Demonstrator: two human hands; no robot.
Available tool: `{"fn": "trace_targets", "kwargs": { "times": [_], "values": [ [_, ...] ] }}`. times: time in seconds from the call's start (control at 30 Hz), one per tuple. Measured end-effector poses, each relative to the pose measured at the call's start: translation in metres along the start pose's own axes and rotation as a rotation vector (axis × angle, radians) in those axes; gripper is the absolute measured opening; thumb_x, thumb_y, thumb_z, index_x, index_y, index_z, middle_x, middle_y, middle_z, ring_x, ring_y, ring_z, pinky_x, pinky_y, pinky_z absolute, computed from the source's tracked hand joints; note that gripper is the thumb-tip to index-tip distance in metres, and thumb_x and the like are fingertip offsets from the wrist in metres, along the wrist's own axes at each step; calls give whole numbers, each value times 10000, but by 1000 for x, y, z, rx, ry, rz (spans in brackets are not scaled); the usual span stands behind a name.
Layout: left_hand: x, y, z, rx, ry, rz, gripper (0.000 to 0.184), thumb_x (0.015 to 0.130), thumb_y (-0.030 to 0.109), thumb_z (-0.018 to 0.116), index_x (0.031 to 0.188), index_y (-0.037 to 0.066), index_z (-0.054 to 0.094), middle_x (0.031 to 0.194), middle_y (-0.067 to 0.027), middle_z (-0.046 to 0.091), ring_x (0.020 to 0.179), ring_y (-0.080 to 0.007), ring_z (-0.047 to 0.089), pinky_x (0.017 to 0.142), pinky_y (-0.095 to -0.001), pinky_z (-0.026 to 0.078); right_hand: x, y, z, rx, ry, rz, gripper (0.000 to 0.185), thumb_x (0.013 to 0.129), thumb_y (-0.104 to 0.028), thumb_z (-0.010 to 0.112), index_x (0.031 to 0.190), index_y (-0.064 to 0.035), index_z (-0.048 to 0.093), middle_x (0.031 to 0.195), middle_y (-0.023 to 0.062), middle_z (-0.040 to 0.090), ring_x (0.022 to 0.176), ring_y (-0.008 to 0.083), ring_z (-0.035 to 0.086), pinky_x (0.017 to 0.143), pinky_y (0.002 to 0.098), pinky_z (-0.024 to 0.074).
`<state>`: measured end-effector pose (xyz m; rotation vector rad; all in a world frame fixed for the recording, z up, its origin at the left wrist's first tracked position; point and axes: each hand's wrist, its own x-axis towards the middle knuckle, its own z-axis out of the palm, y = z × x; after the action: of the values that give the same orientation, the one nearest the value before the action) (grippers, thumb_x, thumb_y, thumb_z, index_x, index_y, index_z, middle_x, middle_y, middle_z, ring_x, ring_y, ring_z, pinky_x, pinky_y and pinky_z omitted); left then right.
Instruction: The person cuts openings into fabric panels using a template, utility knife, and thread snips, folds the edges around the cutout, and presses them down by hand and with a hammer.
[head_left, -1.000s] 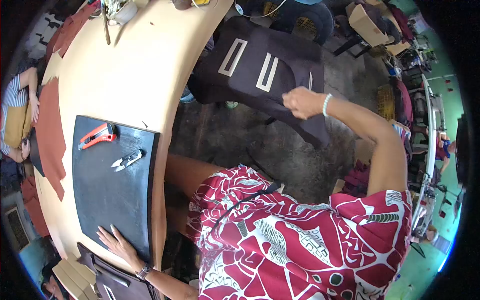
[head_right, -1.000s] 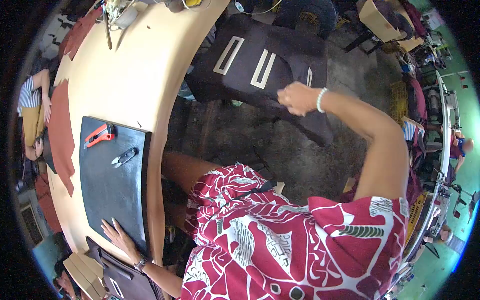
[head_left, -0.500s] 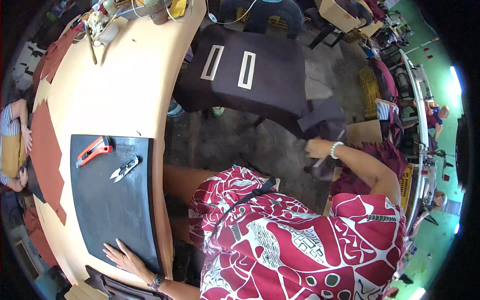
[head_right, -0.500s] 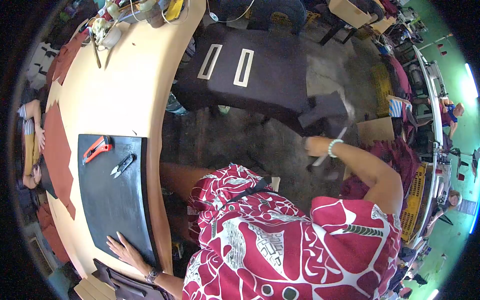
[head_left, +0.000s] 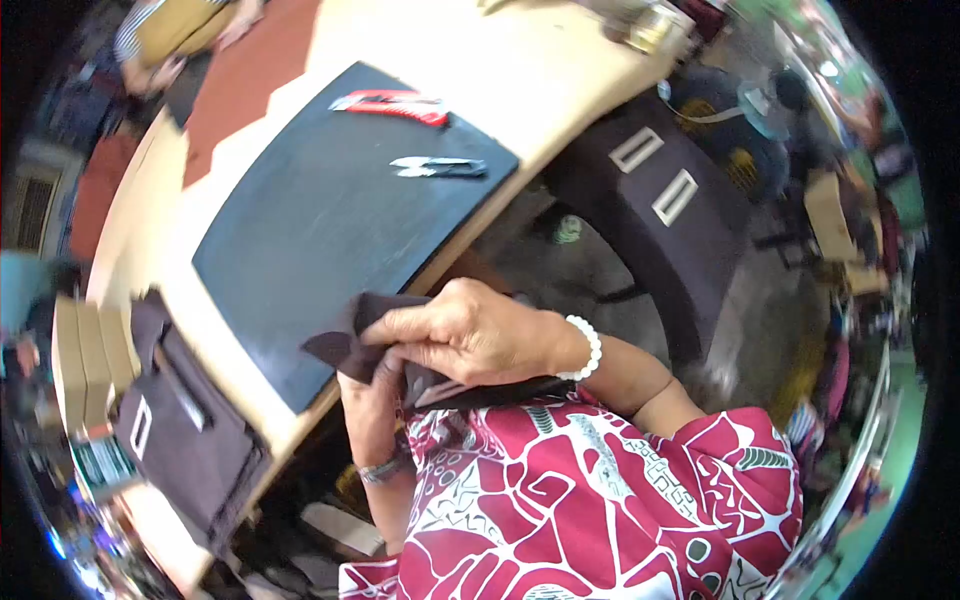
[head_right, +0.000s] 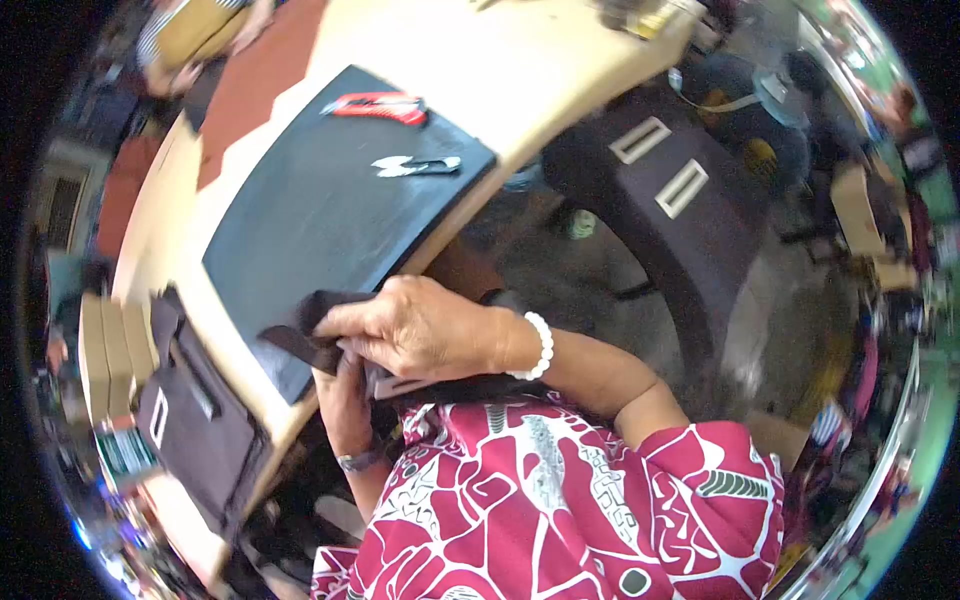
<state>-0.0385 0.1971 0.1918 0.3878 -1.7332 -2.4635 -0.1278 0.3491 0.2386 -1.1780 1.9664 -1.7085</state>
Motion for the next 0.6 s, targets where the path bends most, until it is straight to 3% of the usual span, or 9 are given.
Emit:
{"fn": "trace_targets", "kwargs": {
  "times": [0.03,0.1,0.13,0.17,0.23,0.33,0.43,0.47,0.6],
  "values": [
    [1,4,-10,39,46,65,304,888,104,590,1163,-11,525,1071,-65,574,995,-159,537,885,-298,426,7,0,3,33,-52,-59,283,828,-40,600,1104,21,593,803,190,647,647,249,660,594,283,491],
    [8,13,-28,140,111,224,351,921,146,546,1231,-4,481,1181,-76,541,1078,-170,518,933,-325,414,20,-12,4,-86,-87,-50,330,822,-61,617,1143,7,575,802,177,656,669,240,667,608,272,497],
    [15,18,-33,139,307,324,300,920,131,549,1183,-12,527,1065,-45,575,966,-130,527,845,-289,428,25,-13,4,-72,-104,-23,355,807,-207,632,1103,-22,568,700,195,624,644,333,637,605,377,506],
    [22,24,-40,137,497,423,256,920,117,551,1135,-20,572,949,-13,609,854,-90,536,758,-253,442,30,-10,5,-42,-146,13,349,802,-185,635,1096,-10,565,744,202,634,673,336,638,611,363,499],
    [22,51,-64,276,543,542,229,917,94,553,1099,-38,595,921,-12,617,825,-87,536,758,-242,443,35,-2,8,8,-222,-46,332,790,-168,647,1061,11,577,775,206,637,681,289,652,622,333,489],
    [25,76,-89,787,694,788,175,876,22,581,1033,-48,611,920,-15,624,801,-58,515,699,-250,455,22,13,9,72,-369,105,279,775,-153,670,969,34,601,741,182,628,625,178,602,619,309,467],
    [28,88,-118,1184,644,1120,347,688,-119,522,1005,-21,623,819,-133,617,681,-227,610,665,-287,476,5,23,13,6,-385,52,278,761,-180,707,890,38,593,685,151,607,568,182,535,578,287,443],
    [26,90,-125,1283,657,1042,409,643,-113,504,1011,15,631,830,-154,602,716,-321,602,659,-328,493,3,20,5,-51,-438,147,282,757,-187,716,867,38,587,666,132,592,567,156,526,570,283,438],
    [53,104,-164,1530,665,1199,433,710,-83,483,1089,74,619,851,-135,612,723,-317,607,630,-367,490,6,6,-20,-3,-332,421,195,761,-104,719,822,29,591,672,-15,556,655,47,491,590,233,425]
  ]
}}
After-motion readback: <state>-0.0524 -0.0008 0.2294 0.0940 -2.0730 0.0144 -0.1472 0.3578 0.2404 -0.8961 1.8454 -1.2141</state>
